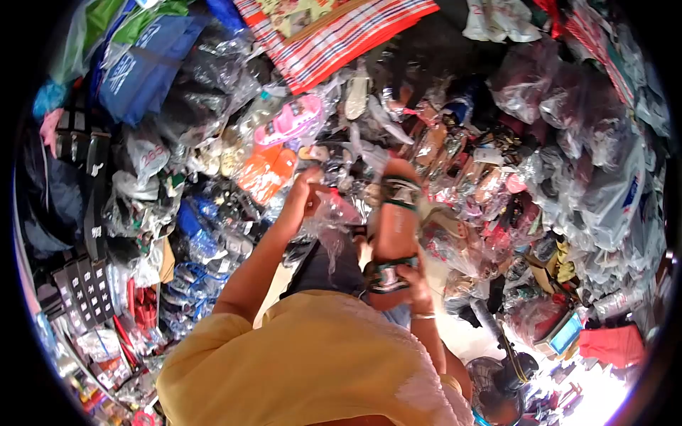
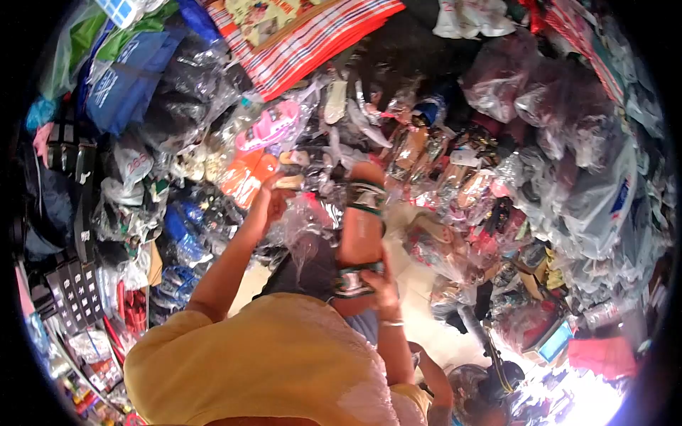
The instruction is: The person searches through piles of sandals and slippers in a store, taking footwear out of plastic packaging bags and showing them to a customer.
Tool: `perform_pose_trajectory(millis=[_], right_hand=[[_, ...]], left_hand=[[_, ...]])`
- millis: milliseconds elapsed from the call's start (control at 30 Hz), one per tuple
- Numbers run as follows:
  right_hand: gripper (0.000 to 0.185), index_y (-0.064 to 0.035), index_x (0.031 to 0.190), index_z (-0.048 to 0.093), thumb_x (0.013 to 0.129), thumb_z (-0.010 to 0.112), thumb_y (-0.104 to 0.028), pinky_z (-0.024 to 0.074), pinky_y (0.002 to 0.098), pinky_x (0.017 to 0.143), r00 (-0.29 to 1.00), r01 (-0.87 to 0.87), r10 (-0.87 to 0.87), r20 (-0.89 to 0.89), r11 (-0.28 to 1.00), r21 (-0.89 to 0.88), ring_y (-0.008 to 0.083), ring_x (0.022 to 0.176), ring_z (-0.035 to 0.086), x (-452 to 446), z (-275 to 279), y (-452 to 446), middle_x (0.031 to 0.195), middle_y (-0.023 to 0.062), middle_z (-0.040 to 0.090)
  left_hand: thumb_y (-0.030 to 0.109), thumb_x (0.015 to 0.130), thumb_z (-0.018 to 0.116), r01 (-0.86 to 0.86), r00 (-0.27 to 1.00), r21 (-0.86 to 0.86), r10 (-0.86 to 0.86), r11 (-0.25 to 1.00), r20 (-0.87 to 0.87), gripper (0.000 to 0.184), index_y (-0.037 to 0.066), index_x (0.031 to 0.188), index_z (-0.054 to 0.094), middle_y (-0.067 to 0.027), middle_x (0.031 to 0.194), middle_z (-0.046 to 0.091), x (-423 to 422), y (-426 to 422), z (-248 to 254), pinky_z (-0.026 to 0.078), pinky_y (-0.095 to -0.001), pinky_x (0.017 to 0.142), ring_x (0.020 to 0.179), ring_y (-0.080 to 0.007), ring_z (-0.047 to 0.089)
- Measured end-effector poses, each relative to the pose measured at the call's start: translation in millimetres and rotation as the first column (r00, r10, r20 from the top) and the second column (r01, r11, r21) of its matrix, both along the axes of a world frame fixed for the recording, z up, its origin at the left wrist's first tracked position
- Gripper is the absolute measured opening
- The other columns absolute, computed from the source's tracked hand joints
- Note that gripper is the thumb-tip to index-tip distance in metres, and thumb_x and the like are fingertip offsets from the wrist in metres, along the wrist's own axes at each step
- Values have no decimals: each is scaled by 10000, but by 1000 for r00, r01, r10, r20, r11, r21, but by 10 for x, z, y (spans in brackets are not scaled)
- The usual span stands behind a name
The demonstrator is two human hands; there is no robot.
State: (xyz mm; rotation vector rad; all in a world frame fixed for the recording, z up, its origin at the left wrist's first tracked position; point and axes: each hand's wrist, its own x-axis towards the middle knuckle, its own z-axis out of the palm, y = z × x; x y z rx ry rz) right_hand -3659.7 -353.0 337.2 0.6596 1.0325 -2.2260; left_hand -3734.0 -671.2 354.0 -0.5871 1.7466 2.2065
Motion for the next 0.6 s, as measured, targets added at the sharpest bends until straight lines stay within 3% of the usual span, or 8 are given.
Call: perform_pose_trajectory(millis=[67, 167, 233, 367, 467, 600], right_hand=[[786, -58, 1403, 252, 698, 586, 29, 408, 371, 954, 997, 45, -45, -59, 999, -3, 267, 1156, 475, -74, 269, 120, 1304, 119, 435], [815, -52, 1399, 254, 663, 597, 22, 377, 374, 989, 998, 45, -44, -53, 999, 6, 270, 1189, 453, -43, 459, 307, 1315, 127, 433], [838, -35, 1396, 250, 645, 620, 6, 356, 371, 1006, 997, 21, -22, -72, 1000, -6, 262, 1204, 437, 0, 541, 350, 1310, 125, 438], [909, 2, 1393, 240, 600, 682, -45, 289, 352, 1037, 980, -187, 185, -78, 982, -12, 253, 1235, 391, 3, 669, 308, 1325, 127, 413], [908, 11, 1387, 259, 597, 701, -61, 190, 348, 1074, 895, -385, 383, -230, 922, 39, 250, 1297, 290, -17, 509, 214, 1378, 121, 349], [843, 10, 1375, 295, 634, 686, -76, 222, 344, 1061, 768, -523, 551, -327, 834, 176, 255, 1279, 323, -20, 100, 75, 1360, 117, 382]], left_hand=[[643, 878, 291, -48, 998, 47, 49, 998, -34, 672, 156, 1335, 365, -45, 928, 592, -100, -209, 72, 254, -197, 469, 543, -69, 382], [613, 889, 326, -30, 985, 141, 54, 990, -164, 677, 74, 1289, 412, -48, 874, 600, -187, -335, 356, 287, -190, 465, 532, -46, 378], [613, 887, 329, -18, 976, 115, 42, 993, -212, 675, 71, 1279, 422, -49, 865, 600, -183, -374, 417, 292, -194, 469, 527, -50, 379], [610, 882, 354, -70, 949, 83, 92, 994, -300, 670, 54, 1246, 443, -54, 820, 588, -190, -323, 510, 311, -200, 487, 513, -64, 380], [590, 881, 392, -56, 917, 124, 100, 991, -385, 654, 35, 1221, 452, -56, 784, 573, -195, -268, 572, 325, -202, 500, 513, -71, 393], [544, 869, 475, -123, 864, 175, 192, 977, -465, 613, 20, 1187, 466, -59, 764, 570, 5, 10, 761, 306, -177, 465, 504, -49, 397]])
